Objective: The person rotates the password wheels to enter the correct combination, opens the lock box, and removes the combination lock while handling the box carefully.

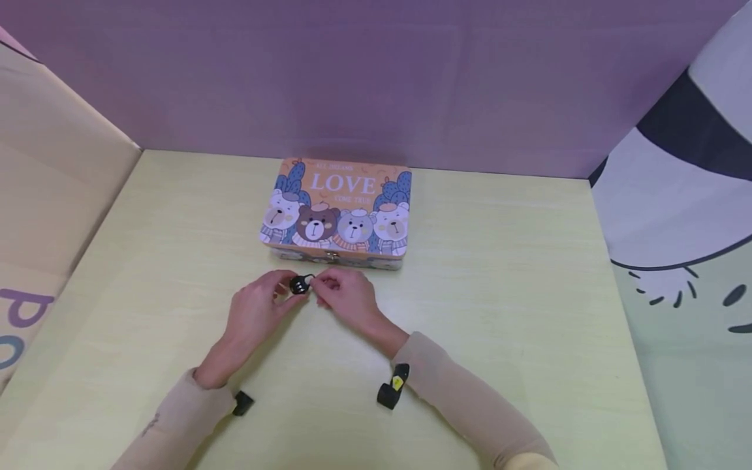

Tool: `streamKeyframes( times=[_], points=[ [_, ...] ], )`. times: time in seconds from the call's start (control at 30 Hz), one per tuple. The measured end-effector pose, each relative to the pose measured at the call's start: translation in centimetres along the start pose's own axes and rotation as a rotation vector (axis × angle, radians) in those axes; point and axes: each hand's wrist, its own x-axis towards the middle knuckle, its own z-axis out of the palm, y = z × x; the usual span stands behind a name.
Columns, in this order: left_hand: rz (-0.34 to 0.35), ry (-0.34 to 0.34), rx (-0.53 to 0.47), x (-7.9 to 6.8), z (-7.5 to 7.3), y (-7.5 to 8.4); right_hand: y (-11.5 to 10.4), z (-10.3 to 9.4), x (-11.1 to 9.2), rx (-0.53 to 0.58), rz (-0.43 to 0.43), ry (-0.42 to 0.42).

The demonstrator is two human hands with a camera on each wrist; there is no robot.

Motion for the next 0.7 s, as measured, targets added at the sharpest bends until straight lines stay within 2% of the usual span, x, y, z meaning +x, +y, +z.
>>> streamKeyframes(
  times=[0.37,0.7],
  points=[
    [-0.027,-0.005,0.031,-0.54,-0.22,0.08,-0.19,0.32,0.32,-0.108,-0.040,-0.028],
    [-0.044,-0.002,0.051,-0.87,-0.39,0.10,-0.60,0.56,0.60,-0.181,-0.030,-0.039]
  ],
)
